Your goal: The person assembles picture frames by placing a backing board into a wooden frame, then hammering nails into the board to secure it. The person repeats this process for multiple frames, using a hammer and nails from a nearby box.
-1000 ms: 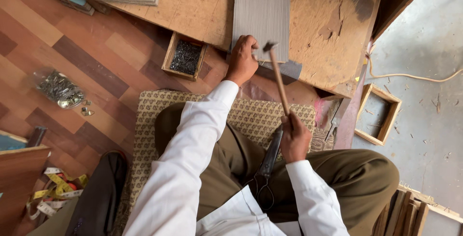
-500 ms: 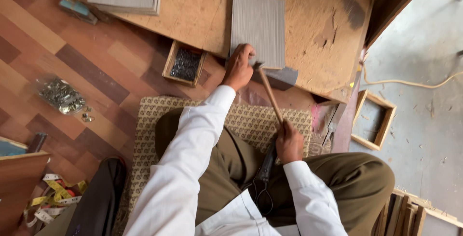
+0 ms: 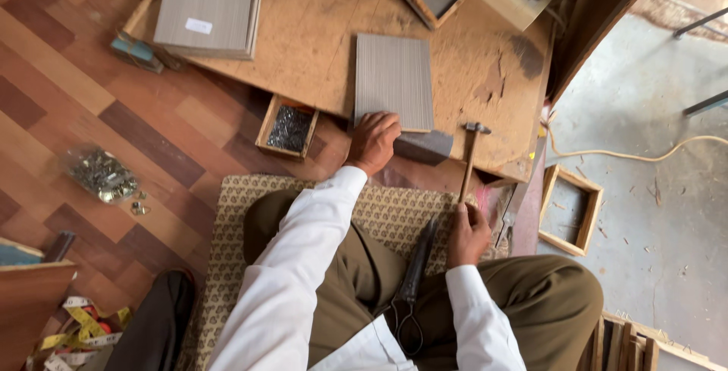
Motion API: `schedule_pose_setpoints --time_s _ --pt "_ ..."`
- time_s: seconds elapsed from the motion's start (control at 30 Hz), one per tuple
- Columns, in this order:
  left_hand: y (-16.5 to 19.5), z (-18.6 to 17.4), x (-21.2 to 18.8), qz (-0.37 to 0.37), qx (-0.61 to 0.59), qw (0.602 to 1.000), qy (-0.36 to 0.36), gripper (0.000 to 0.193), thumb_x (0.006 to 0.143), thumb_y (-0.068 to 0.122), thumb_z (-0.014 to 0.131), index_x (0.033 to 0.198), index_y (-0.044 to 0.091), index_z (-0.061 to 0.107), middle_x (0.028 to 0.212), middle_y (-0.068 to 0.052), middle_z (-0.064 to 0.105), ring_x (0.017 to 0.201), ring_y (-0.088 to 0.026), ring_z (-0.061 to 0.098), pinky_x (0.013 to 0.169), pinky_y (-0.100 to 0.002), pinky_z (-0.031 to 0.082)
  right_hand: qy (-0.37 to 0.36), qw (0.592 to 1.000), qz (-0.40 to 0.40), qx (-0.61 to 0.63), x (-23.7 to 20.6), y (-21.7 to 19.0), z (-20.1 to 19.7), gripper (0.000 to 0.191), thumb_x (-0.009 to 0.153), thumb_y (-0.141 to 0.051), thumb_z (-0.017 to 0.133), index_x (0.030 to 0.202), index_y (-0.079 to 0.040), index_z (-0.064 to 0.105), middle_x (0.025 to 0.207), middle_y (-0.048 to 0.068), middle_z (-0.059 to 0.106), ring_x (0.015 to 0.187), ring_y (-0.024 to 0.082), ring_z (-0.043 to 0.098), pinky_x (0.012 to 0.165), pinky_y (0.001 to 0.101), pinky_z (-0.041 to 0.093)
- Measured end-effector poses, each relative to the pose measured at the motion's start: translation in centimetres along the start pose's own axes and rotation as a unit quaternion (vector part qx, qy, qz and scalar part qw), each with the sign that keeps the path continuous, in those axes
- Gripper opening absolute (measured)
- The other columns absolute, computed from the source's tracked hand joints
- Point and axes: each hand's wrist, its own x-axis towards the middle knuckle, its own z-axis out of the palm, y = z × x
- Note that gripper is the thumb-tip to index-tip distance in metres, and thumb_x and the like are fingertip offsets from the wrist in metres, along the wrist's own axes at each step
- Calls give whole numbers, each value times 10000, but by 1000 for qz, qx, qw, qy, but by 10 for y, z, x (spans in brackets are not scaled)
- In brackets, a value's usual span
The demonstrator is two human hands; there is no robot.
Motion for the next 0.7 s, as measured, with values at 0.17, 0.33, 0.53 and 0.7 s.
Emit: schedule_pose_setpoints --time_s 0.17,0.33,0.53,0.7 --pt "38 -34 51 3 -19 991 134 44 922 56 712 943 54 674 1034 -47 706 913 -262 686 827 -421 537 27 998 -41 50 -5 -30 -2 501 965 -304 683 1347 11 605 1267 149 660 1078 232 653 826 361 563" --pt "56 -64 67 -222 -228 923 218 46 958 93 704 951 51 685 907 -52 723 767 -154 677 684 -284 546 -57 977 -28 204 0 -63 -2 548 1043 -297 598 1499 -49 422 1369 83 582 1187 216 618 937 343 547" --pt "32 -59 25 -418 -411 799 136 232 1008 183 719 948 -39 691 874 -94 695 766 -158 614 696 -270 518 -168 898 42 404 7 -70 -7 226 1094 -183 613 1239 -10 600 965 72 671 792 196 694 659 327 576" --pt "12 -43 -20 -392 -493 775 57 334 832 98 780 1127 -10 664 1010 -49 731 913 -132 686 810 -264 552 -132 912 91 377 9 -84 -42 187 1070 -192 623 1116 -11 624 829 47 640 671 170 676 566 318 563"
